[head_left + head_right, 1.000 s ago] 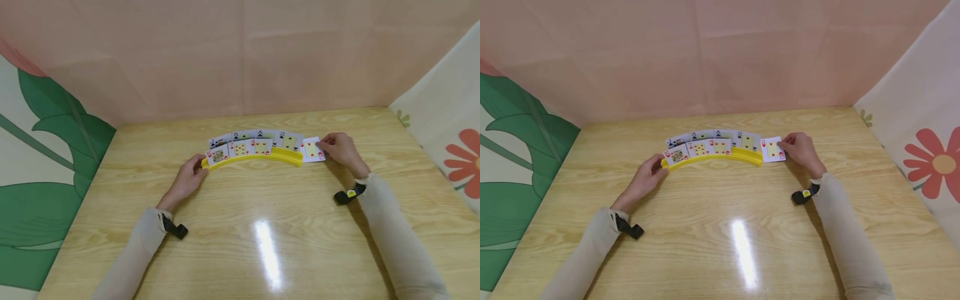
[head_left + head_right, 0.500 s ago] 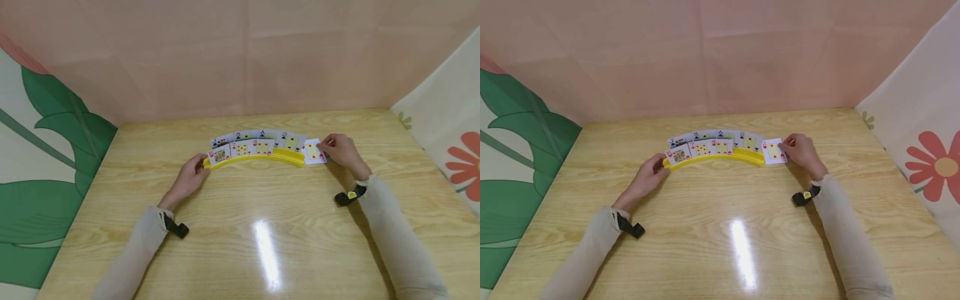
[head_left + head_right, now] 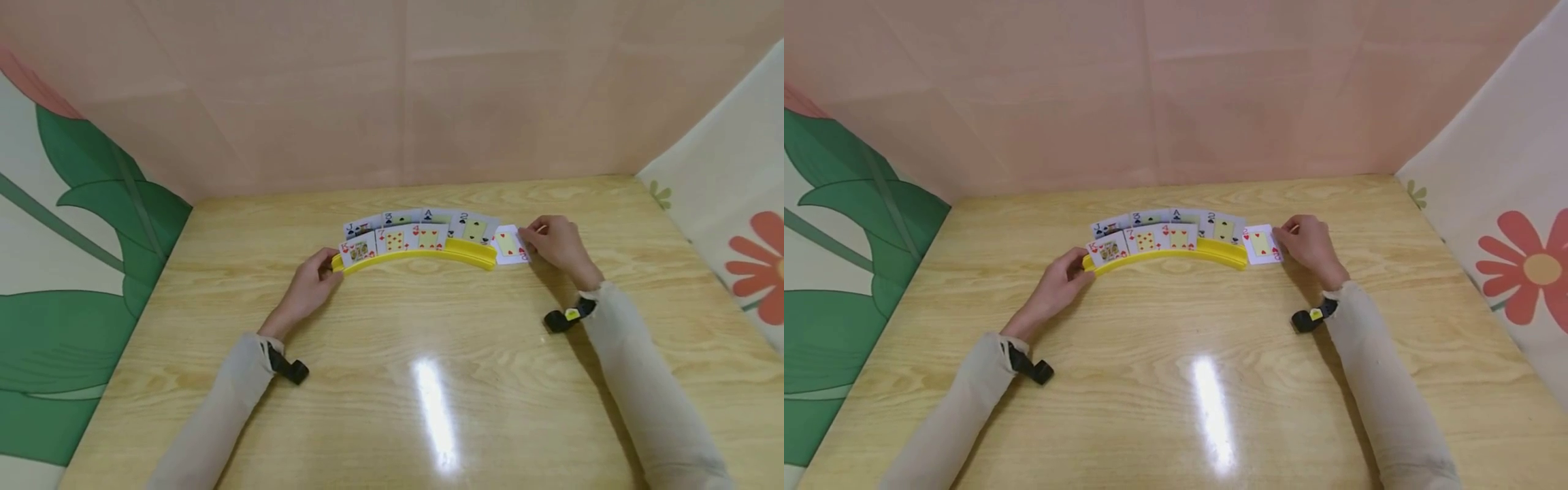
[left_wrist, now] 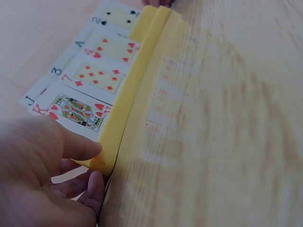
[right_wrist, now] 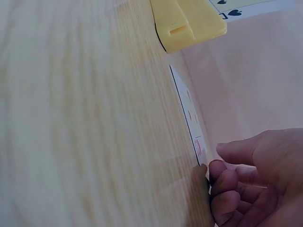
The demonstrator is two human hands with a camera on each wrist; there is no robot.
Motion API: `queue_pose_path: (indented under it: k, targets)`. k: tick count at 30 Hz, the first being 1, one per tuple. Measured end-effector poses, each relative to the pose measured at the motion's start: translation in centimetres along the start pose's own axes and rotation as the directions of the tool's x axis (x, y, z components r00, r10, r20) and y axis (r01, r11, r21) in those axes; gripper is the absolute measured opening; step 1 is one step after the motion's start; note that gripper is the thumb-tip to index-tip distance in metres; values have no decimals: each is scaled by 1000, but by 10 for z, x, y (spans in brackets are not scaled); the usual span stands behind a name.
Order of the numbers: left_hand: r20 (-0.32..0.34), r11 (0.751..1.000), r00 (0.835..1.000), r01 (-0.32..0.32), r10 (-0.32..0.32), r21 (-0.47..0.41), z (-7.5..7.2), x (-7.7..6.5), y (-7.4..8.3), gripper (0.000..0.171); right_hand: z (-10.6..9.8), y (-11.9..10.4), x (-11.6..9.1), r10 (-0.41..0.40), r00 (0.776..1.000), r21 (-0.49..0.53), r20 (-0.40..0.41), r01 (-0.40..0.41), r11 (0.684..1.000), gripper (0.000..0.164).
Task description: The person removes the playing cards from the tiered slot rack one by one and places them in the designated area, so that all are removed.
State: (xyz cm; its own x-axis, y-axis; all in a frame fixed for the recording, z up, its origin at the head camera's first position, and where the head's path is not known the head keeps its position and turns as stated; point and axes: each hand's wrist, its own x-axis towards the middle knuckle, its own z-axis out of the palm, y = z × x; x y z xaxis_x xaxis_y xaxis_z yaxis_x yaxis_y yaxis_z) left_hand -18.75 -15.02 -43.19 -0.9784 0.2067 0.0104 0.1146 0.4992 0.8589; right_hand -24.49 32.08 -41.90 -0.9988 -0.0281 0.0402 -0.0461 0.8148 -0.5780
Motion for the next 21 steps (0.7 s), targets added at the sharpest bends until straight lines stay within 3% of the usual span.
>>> queue_pose_path:
  k: [10, 21]
  targets:
    - [11, 1000, 1000, -25, 25, -1, 2, 6, 0, 37, -6, -9, -4, 27, 1000, 33, 2, -28, 999, 44]
    - [5, 1000, 1000, -6, 6, -5, 0, 1, -2, 40, -16, -56, -14, -81, 981, 68, -175, 94, 993, 42]
